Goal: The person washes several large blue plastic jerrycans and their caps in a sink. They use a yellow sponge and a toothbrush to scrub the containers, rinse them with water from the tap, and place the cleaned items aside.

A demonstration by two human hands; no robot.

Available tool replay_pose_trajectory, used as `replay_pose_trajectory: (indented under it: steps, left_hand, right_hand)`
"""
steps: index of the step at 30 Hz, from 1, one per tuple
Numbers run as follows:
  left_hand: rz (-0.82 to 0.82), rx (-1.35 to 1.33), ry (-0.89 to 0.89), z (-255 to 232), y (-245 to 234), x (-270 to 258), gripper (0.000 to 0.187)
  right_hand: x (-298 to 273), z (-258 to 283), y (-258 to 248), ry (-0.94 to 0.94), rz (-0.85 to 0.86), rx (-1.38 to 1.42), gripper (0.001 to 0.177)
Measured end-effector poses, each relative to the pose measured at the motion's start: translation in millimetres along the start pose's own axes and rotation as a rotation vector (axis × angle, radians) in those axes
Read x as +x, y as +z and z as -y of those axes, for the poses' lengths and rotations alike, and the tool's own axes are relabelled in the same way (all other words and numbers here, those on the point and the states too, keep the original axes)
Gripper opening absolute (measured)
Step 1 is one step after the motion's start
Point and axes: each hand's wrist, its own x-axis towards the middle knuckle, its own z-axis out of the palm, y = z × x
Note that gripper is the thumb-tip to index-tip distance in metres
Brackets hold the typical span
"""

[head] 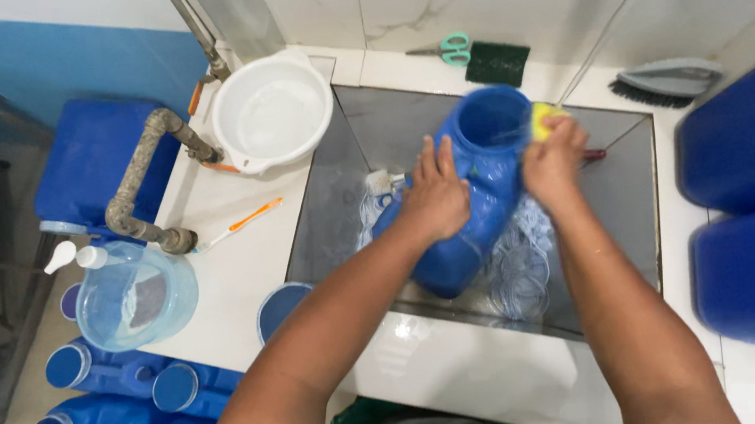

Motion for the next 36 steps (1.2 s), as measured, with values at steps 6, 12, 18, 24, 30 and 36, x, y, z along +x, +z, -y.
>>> replay_pose_trajectory:
  steps: [6, 12, 18, 24, 30, 36]
  left_hand:
    - [0.332, 0.200, 0.093, -18, -4, -10, 0.078]
    - [0.156, 0.294, 0.493, -18, 26, 14, 0.070]
    - [0.015, 0.006, -0.019, -8, 32, 63, 0.078]
    - [-0.353, -0.583, 0.038, 9, 23, 62, 0.088]
    - [-0.184, -1.169, -0.212, 35, -38, 3, 0.093]
    - [-0.226, -1.265, -0.200, 48, -49, -41, 0.091]
  right_hand:
    - [25, 24, 0, 0.146, 0.579, 0.217, 0.033]
    - [127, 30, -44, 0.031, 1.158, -0.272, 0.037]
    - [78, 83, -80, 0.137, 0.453, -0.469, 0.054]
    - [13, 82, -60, -0.075, 0.077, -0.050, 0.046]
    - [20, 126, -61, -0.137, 0.100, 0.087, 0.049]
    - [23, 177, -77, -0.370, 0.103, 0.184, 0.044]
